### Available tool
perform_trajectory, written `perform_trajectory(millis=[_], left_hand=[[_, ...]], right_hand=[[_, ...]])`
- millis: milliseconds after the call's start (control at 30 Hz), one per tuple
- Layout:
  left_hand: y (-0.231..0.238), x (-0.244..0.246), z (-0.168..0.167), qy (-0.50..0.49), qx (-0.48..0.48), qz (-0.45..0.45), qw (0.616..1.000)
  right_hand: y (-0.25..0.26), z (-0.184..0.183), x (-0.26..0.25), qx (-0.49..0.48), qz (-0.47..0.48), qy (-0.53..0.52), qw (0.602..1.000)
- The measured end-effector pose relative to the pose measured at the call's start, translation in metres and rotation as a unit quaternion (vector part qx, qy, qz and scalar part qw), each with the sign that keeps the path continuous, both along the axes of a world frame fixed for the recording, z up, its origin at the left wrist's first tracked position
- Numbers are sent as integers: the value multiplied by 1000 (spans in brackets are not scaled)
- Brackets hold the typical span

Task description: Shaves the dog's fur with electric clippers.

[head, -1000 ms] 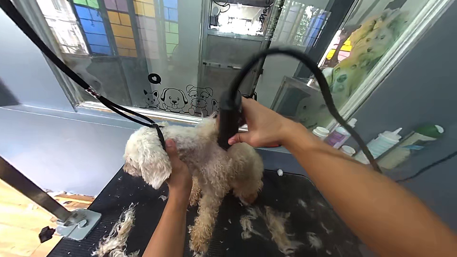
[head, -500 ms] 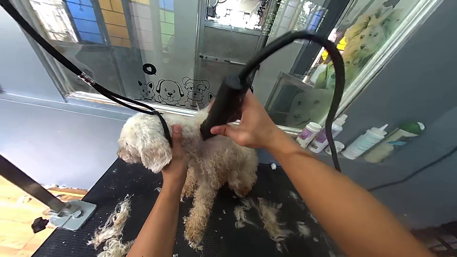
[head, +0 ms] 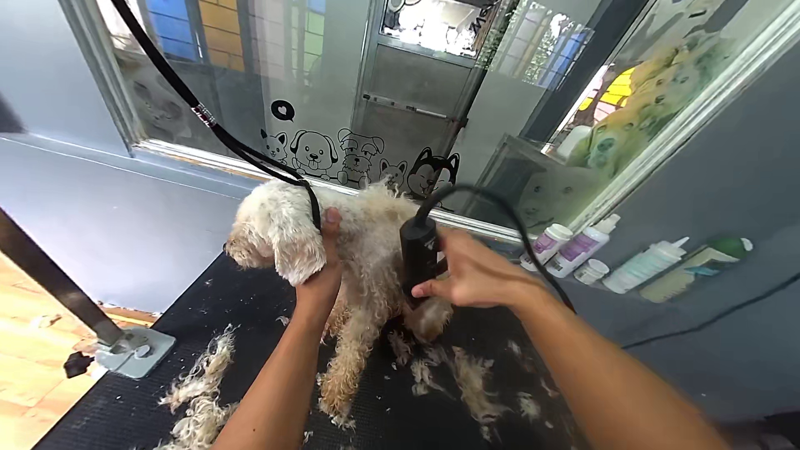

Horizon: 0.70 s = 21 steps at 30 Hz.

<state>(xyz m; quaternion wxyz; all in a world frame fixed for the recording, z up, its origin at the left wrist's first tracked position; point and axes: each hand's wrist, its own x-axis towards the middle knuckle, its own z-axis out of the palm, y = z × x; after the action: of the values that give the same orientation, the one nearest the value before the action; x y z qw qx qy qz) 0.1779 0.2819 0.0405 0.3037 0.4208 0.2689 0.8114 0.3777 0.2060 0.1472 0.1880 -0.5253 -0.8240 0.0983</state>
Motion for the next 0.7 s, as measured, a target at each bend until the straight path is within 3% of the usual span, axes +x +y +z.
perform_trajectory(millis=[100, 167, 367, 433, 533, 600, 700], left_hand=[[2, 0, 1, -7, 22, -9, 1000], [0, 1, 1, -13, 30, -17, 999], [-5, 3, 5, 23, 29, -2, 999], [-5, 2, 7, 19, 18, -5, 1000], [-2, -1, 7, 22, 7, -12, 1000], [1, -4, 6, 31, 8, -16, 999], [1, -4, 5, 24, 21, -13, 999]], right_hand=[[11, 9, -21, 198, 86, 163, 963], [18, 6, -41, 269, 78, 202, 938], [-5, -41, -42, 249, -23, 132, 959], [-13, -62, -35, 170, -34, 100, 980], [-20, -47, -30, 44, -26, 51, 997], [-18, -36, -26, 123, 4, 147, 981], [2, -31, -26, 295, 62, 279, 911]])
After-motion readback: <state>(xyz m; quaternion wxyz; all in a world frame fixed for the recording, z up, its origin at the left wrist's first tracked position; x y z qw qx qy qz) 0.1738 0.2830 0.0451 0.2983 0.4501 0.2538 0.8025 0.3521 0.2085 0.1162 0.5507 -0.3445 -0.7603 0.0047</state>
